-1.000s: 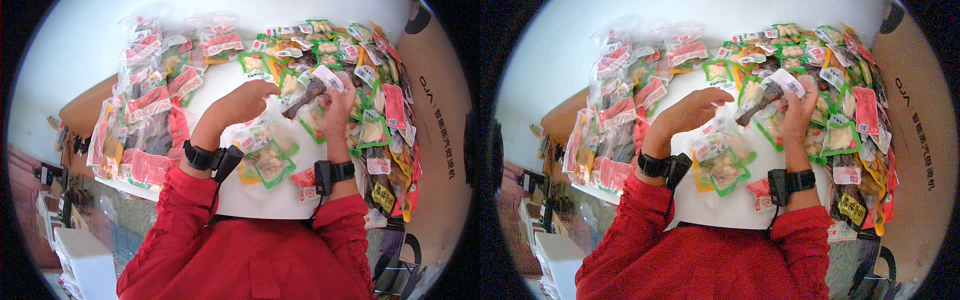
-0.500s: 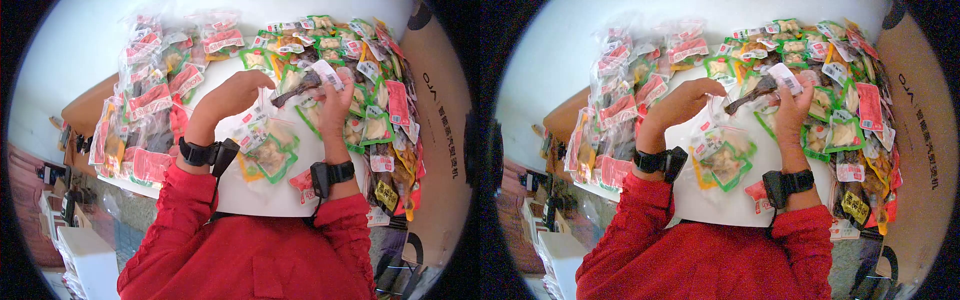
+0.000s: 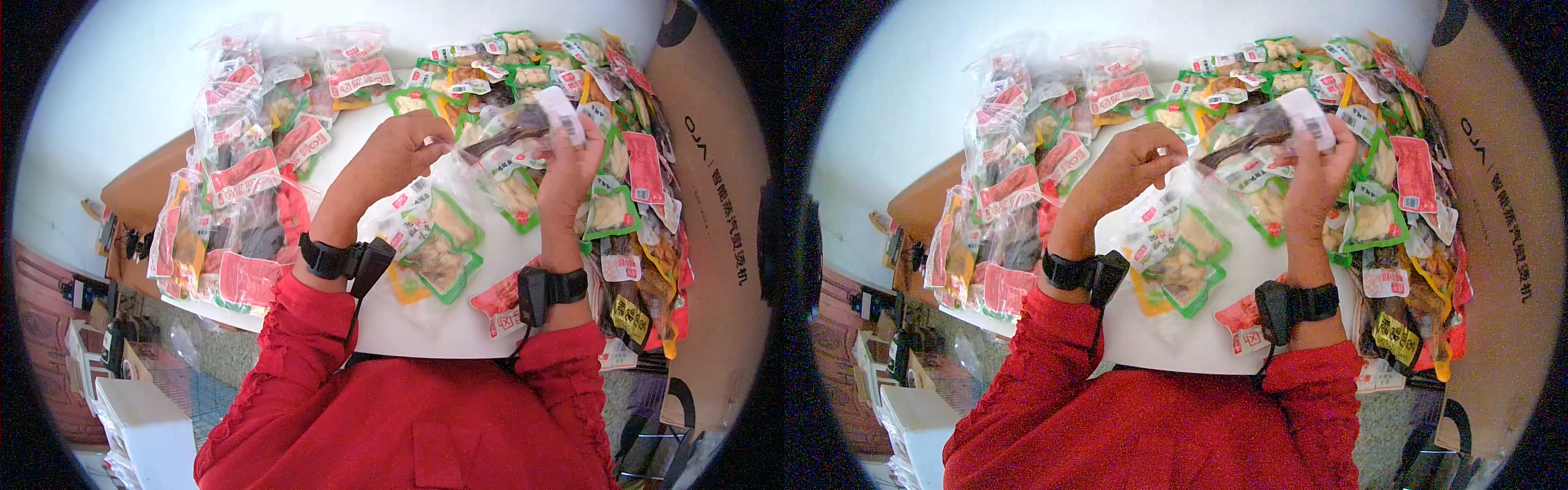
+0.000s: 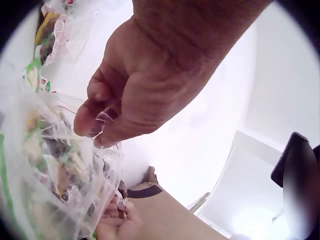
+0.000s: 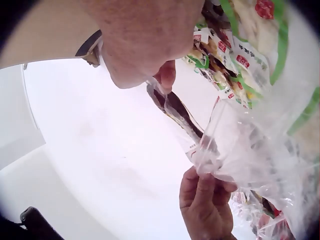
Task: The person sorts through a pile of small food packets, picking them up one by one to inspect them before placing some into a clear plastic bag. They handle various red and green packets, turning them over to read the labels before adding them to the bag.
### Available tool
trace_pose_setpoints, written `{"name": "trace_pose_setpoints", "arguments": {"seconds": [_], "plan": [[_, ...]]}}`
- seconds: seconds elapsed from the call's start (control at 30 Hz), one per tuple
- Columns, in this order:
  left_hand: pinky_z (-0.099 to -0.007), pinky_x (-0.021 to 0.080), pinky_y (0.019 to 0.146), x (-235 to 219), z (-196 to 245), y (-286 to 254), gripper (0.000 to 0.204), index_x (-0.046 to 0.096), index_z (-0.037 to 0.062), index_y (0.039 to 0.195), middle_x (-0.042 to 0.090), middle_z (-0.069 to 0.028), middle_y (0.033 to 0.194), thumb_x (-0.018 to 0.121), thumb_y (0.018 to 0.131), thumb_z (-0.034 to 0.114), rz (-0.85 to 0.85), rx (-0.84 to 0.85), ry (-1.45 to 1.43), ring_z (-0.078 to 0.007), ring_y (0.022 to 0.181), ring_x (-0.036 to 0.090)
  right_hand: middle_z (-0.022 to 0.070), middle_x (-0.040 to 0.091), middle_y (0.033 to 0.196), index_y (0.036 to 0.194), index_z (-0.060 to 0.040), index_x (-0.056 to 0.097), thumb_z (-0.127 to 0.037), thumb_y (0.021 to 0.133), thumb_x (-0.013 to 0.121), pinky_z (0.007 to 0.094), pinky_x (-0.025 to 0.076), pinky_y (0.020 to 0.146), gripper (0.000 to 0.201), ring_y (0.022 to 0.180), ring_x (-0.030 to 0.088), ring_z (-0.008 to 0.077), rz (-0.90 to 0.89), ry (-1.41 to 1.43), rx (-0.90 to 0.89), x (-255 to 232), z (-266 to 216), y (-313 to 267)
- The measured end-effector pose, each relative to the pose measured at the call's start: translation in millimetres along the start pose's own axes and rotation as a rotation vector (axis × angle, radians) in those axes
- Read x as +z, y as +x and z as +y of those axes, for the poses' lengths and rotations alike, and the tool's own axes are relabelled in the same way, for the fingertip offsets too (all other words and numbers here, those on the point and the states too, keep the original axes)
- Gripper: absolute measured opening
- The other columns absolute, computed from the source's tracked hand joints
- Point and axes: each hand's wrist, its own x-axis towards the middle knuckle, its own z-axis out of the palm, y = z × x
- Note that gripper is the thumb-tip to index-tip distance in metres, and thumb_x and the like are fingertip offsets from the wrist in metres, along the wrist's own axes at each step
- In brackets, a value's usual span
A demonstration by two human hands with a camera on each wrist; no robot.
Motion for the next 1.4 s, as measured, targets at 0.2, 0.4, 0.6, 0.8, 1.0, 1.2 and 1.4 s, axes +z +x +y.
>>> {"name": "trace_pose_setpoints", "arguments": {"seconds": [0.2,0.4,0.6,0.8,1.0,1.2,1.4], "plan": [[-0.0209,0.042,0.051,4,-3,4,0.005,0.056,0.0002,0.084,0.050,-0.0028,0.076,0.054,0.082,0.005,0.030,0.124,0.010,-0.0085,0.058,0.049,0.0099,0.052,0.092,0.108,-0.0028,0.037,0.000,0.079,0.049,0.0232,0.050,0.051,0.031,0.066,0.055,0.0124,-0.257,-0.069,0.223,10,21,-19],[-0.0216,0.042,0.055,7,-12,8,0.004,0.056,0.0004,0.082,0.050,-0.0022,0.076,0.054,0.081,0.004,0.089,0.223,-0.005,-0.0087,0.063,0.050,0.0089,0.057,0.093,0.113,-0.0010,0.046,-0.018,0.086,0.047,0.0284,0.049,0.069,0.031,0.088,0.057,0.0179,-0.617,0.010,0.696,19,29,-39],[-0.0213,0.043,0.058,10,-11,7,0.006,0.054,0.0011,0.086,0.051,-0.0018,0.078,0.053,0.081,0.004,0.055,0.007,-0.155,-0.0086,0.065,0.051,0.0047,0.059,0.088,0.093,-0.0044,0.060,-0.029,0.088,0.044,0.0255,0.045,0.072,0.030,0.079,0.057,0.0138,-0.871,-0.248,0.740,13,30,-38],[-0.0216,0.043,0.066,25,-4,4,0.015,0.053,0.0031,0.091,0.053,-0.0034,0.085,0.055,0.079,0.013,-0.165,0.081,-0.292,-0.0088,0.077,0.051,0.0019,0.060,0.080,0.088,-0.0045,0.059,-0.020,0.087,0.045,0.0223,0.044,0.060,0.021,0.070,0.056,0.0099,-0.320,-0.288,0.208,-6,27,-5],[-0.0340,0.042,0.073,76,40,-29,0.054,0.057,0.0018,0.090,0.054,-0.0112,0.087,0.066,0.062,0.047,-0.575,0.272,0.243,-0.0242,0.084,0.052,0.0045,0.061,0.082,0.089,-0.0037,0.058,-0.012,0.086,0.043,0.0202,0.044,0.056,0.017,0.065,0.058,0.0094,-0.088,-0.235,0.044,-28,19,19],[-0.0337,0.039,0.074,127,72,-65,0.066,0.061,0.0041,0.082,0.055,-0.0104,0.087,0.070,0.046,0.059,-0.666,0.305,0.676,-0.0254,0.088,0.049,0.0057,0.061,0.079,0.090,-0.0015,0.057,-0.012,0.086,0.043,0.0199,0.043,0.052,0.018,0.060,0.057,0.0094,-0.181,-0.291,0.001,-24,22,14],[-0.0336,0.039,0.073,151,71,-73,0.025,0.062,0.0059,0.078,0.057,-0.0093,0.080,0.063,0.065,0.027,-0.518,0.211,0.949,-0.0229,0.085,0.051,0.0069,0.061,0.075,0.089,-0.0011,0.057,-0.012,0.086,0.043,0.0208,0.043,0.050,0.018,0.057,0.056,0.0102,-0.204,-0.241,0.040,-23,21,14]]}}
